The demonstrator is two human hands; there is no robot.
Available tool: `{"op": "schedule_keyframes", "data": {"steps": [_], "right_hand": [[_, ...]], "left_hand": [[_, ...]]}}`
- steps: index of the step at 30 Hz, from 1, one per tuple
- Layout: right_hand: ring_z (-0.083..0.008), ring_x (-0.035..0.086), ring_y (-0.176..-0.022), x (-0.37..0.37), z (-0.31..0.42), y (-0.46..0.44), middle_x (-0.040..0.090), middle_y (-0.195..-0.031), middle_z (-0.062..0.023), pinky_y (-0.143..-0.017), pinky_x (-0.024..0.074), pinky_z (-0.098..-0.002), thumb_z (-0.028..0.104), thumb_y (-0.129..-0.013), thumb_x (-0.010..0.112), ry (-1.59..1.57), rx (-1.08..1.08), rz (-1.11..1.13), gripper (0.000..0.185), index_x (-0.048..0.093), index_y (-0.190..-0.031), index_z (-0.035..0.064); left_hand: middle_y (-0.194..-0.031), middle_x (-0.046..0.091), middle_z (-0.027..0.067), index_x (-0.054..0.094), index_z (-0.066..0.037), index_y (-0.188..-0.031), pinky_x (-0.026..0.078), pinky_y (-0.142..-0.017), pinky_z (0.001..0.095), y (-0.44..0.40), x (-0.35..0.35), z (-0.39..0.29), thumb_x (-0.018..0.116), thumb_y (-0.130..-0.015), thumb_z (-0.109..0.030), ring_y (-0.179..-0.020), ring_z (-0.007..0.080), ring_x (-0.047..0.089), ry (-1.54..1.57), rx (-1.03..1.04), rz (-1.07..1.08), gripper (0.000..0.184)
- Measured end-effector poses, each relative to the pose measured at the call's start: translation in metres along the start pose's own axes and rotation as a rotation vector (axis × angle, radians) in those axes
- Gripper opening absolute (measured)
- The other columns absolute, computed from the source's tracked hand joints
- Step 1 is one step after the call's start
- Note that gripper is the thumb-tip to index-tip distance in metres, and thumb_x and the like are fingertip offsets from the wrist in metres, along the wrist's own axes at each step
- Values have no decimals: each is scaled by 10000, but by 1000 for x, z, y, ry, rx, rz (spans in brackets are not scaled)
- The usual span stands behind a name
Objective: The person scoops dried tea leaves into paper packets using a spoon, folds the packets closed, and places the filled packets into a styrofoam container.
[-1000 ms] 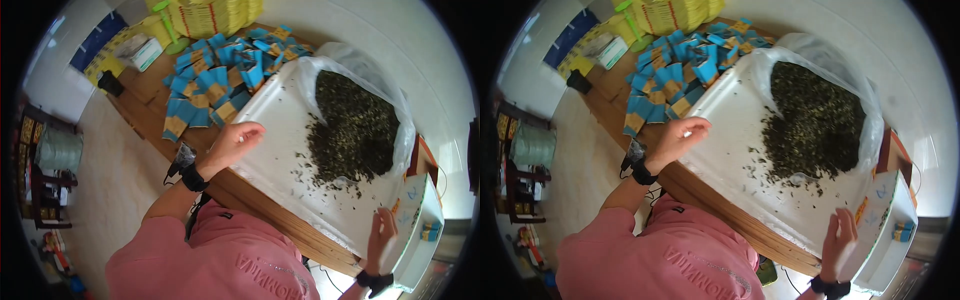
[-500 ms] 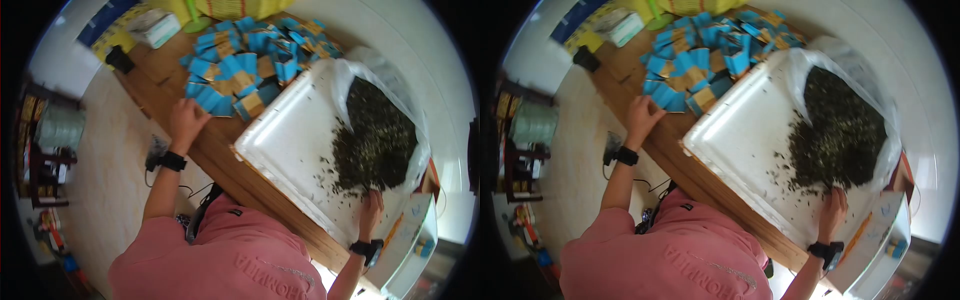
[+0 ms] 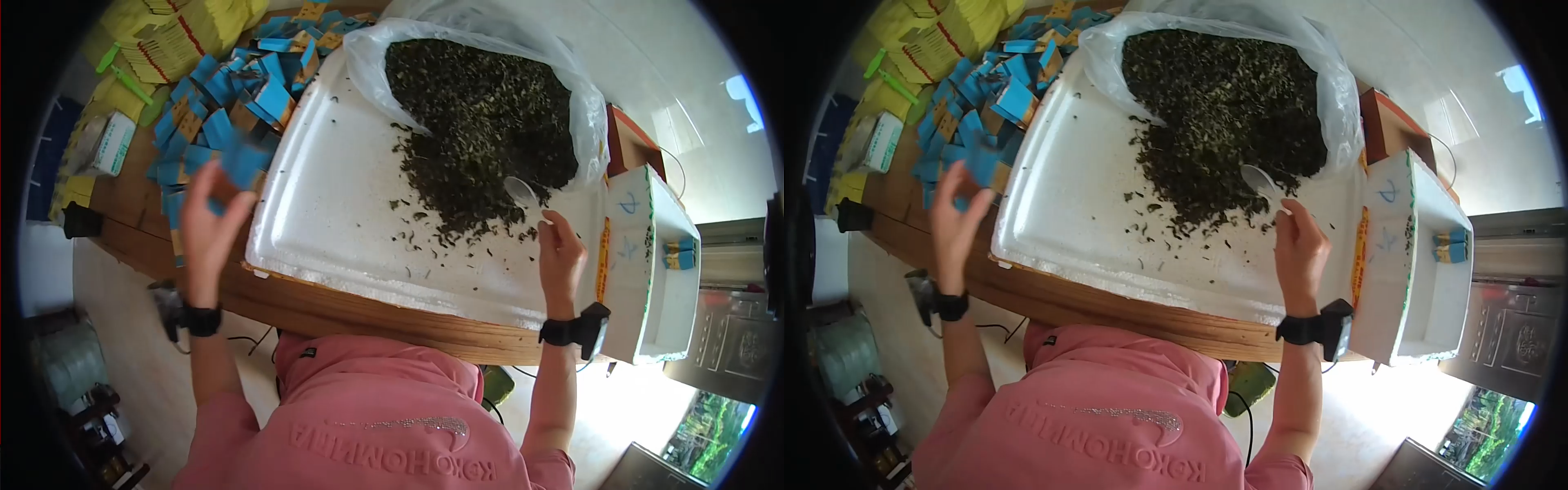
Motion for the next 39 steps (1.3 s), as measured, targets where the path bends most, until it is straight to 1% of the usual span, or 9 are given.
{"op": "schedule_keyframes", "data": {"steps": [4,7,13,23,28,32,36,38,39], "right_hand": [[-36,496,-614,-5,42,6,612,-729,11,-540,367,-182,37,-913,641,-559,154,-25,166,710,-1057,-8],[-41,510,-615,-14,87,18,614,-736,2,-540,376,-183,16,-906,635,-607,94,-13,165,712,-1048,-16],[-20,515,-630,-11,116,25,623,-742,14,-547,366,-177,-45,-882,625,-456,-83,55,175,710,-1034,-26],[-30,512,-613,5,103,35,618,-722,22,-543,364,-182,-36,-877,633,-507,82,131,140,708,-995,-37],[-53,518,-609,9,121,35,631,-718,-14,-555,405,-207,-51,-861,647,-277,-151,154,129,700,-978,-33],[-177,604,-612,32,154,41,647,-778,-106,-553,481,-291,-92,-820,682,-60,-683,176,202,676,-1008,-18],[-212,625,-642,38,156,37,657,-809,-122,-556,487,-295,-109,-810,685,-201,-743,139,215,674,-1006,-20],[-219,642,-668,34,142,27,668,-832,-131,-571,496,-296,-131,-817,665,-329,-559,107,218,674,-1004,-20],[-212,657,-690,36,140,26,680,-851,-133,-586,503,-288,-132,-827,659,-323,-545,127,206,674,-1002,-24]], "left_hand": [[-1227,619,154,533,-12,-1303,487,-946,364,7,61,-115,789,-729,-76,-1111,286,622,223,328,272,632],[-1274,578,176,539,-21,-1287,485,-970,394,12,88,-141,793,-717,-65,-1168,357,580,256,434,335,626],[-1269,580,171,548,-28,-1286,486,-969,406,21,103,-142,812,-685,-39,-1168,351,579,277,456,352,657],[-1289,562,161,545,-39,-1297,481,-980,396,31,111,-140,809,-676,8,-1191,344,570,157,497,355,677],[-1276,560,164,547,-40,-1293,493,-963,411,33,114,-147,800,-668,18,-1173,353,572,114,562,358,677],[-1234,577,154,563,-40,-1260,474,-949,420,38,125,-153,804,-651,-20,-1138,355,557,189,567,364,655],[-1221,602,169,551,-25,-1269,482,-959,432,47,137,-154,786,-680,-22,-1136,373,565,332,544,464,634],[-1252,592,181,525,-16,-1296,481,-982,439,50,142,-150,782,-699,-31,-1160,385,560,475,400,492,650],[-1265,583,187,501,-14,-1323,483,-991,438,51,144,-151,774,-712,-29,-1187,386,549,440,450,469,669]]}}
Point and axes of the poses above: each hand's wrist, its own y-axis away from the middle knuckle, its own x-axis out of the palm, z = x × y, the point moved 8 cm from there along -y, towards the middle knuckle
